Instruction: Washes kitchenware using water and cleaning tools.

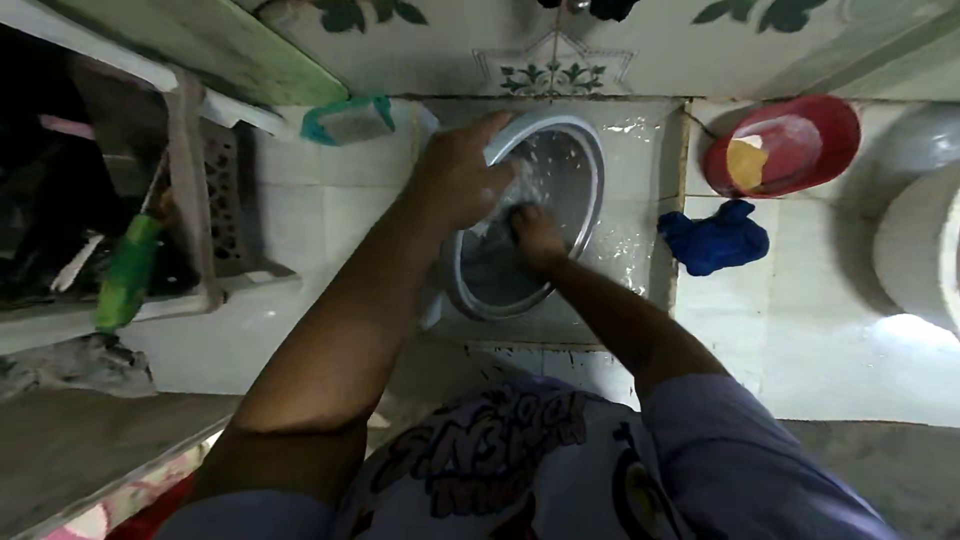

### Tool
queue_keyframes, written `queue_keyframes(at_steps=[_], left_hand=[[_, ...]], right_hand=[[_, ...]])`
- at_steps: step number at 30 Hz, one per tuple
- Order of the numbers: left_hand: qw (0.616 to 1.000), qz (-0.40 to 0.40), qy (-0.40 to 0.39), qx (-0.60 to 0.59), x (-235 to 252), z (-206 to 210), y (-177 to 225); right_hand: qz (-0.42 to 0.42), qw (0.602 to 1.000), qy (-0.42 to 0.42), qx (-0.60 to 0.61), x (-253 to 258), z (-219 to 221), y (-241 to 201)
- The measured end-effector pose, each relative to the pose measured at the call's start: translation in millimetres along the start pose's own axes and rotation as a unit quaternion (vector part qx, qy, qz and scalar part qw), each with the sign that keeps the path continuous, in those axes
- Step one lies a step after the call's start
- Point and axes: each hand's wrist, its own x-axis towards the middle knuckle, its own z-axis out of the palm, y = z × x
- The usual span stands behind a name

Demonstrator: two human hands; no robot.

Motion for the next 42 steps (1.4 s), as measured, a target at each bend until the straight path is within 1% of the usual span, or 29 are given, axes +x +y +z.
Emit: queue_keyframes(at_steps=[1,3,5,6,7,9,10,11,12,15,16,18,19,21,23,26,27,28,29,31,33,34,35,36,37,39,40,41,42], left_hand=[[1.0,-0.007,0.003,-0.01,1.1,-0.7,-3.8],[1.0,-0.011,0.006,-0.025,2.1,0.3,-5.1],[0.999,-0.007,0.006,-0.03,3.3,1.9,1.2],[1.0,-0.007,0.002,-0.029,2.2,3.1,3.4],[1.0,-0.004,-0.001,-0.026,1.9,3.8,4.3],[1.0,-0.003,-0.002,-0.029,3.2,3.8,5.1],[1.0,-0.004,0.003,-0.031,4.4,3.5,3.7],[0.999,-0.009,0.005,-0.033,6.2,3.0,1.8],[0.999,-0.016,0.005,-0.038,8.3,2.2,0.3],[0.998,-0.044,0.002,-0.042,14.5,-1.8,5.3],[0.998,-0.045,0.001,-0.042,14.9,-2.3,6.6],[0.999,-0.039,0.0,-0.037,12.5,-2.9,7.1],[0.999,-0.037,0.006,-0.033,11.9,-2.6,5.3],[0.999,-0.041,0.015,-0.031,7.8,-2.1,-0.2],[0.998,-0.052,0.025,-0.04,4.9,-5.9,-5.4],[0.996,-0.052,0.043,-0.061,5.3,-8.2,-18.0],[0.996,-0.048,0.045,-0.062,6.4,-8.4,-19.7],[0.996,-0.044,0.044,-0.061,6.5,-8.2,-19.0],[0.996,-0.043,0.042,-0.058,6.3,-7.2,-17.8],[0.996,-0.048,0.041,-0.058,7.9,-6.6,-16.9],[0.996,-0.059,0.042,-0.058,11.2,-9.4,-19.0],[0.995,-0.064,0.043,-0.061,12.0,-10.8,-20.1],[0.995,-0.069,0.042,-0.064,11.2,-11.7,-21.2],[0.994,-0.07,0.043,-0.067,9.8,-11.5,-23.4],[0.994,-0.067,0.045,-0.072,8.0,-10.1,-26.4],[0.994,-0.054,0.045,-0.083,1.7,-4.0,-32.9],[0.994,-0.045,0.046,-0.089,0.2,-1.5,-33.2],[0.994,-0.034,0.051,-0.092,0.3,0.2,-32.2],[0.994,-0.026,0.056,-0.093,0.6,2.1,-31.2]], right_hand=[[0.019,0.996,-0.022,0.085,-12.2,10.3,-24.3],[-0.013,0.978,-0.03,0.204,-24.1,0.8,-68.6],[-0.061,0.971,0.032,0.227,-17.0,-17.9,-80.9],[-0.051,0.971,0.068,0.223,-11.0,-17.7,-73.0],[-0.005,0.974,0.079,0.213,-4.5,-14.3,-58.2],[0.131,0.968,0.055,0.209,6.9,-6.2,-24.5],[0.171,0.961,0.055,0.211,11.6,-2.6,-16.4],[0.177,0.961,0.056,0.206,13.0,-1.5,-19.8],[0.153,0.963,0.063,0.211,9.7,-1.3,-32.5],[-0.017,0.968,0.084,0.238,-12.8,-18.9,-82.5],[-0.056,0.966,0.091,0.235,-13.2,-28.9,-91.3],[-0.056,0.962,0.159,0.214,3.8,-47.7,-89.5],[-0.03,0.959,0.192,0.205,17.9,-54.0,-79.8],[0.054,0.954,0.206,0.21,41.9,-52.9,-50.4],[0.142,0.945,0.195,0.223,51.0,-32.5,-24.2],[0.227,0.931,0.144,0.245,51.7,-27.4,-23.8],[0.221,0.933,0.149,0.242,56.9,-35.5,-31.2],[0.19,0.938,0.164,0.237,60.1,-44.3,-43.3],[0.139,0.945,0.191,0.226,59.3,-48.7,-58.3],[-0.003,0.954,0.216,0.206,40.1,-46.4,-89.7],[-0.131,0.956,0.176,0.192,12.9,-31.5,-102.6],[-0.159,0.961,0.129,0.187,4.7,-24.2,-97.8],[-0.157,0.963,0.114,0.189,3.6,-18.8,-87.2],[-0.116,0.968,0.112,0.192,9.1,-18.7,-73.7],[-0.046,0.972,0.119,0.195,20.0,-23.7,-60.6],[0.081,0.961,0.162,0.206,43.1,-36.8,-43.7],[0.103,0.956,0.193,0.196,50.6,-39.9,-42.5],[0.092,0.955,0.215,0.182,51.4,-40.1,-48.1],[0.048,0.957,0.226,0.175,42.0,-37.0,-59.4]])
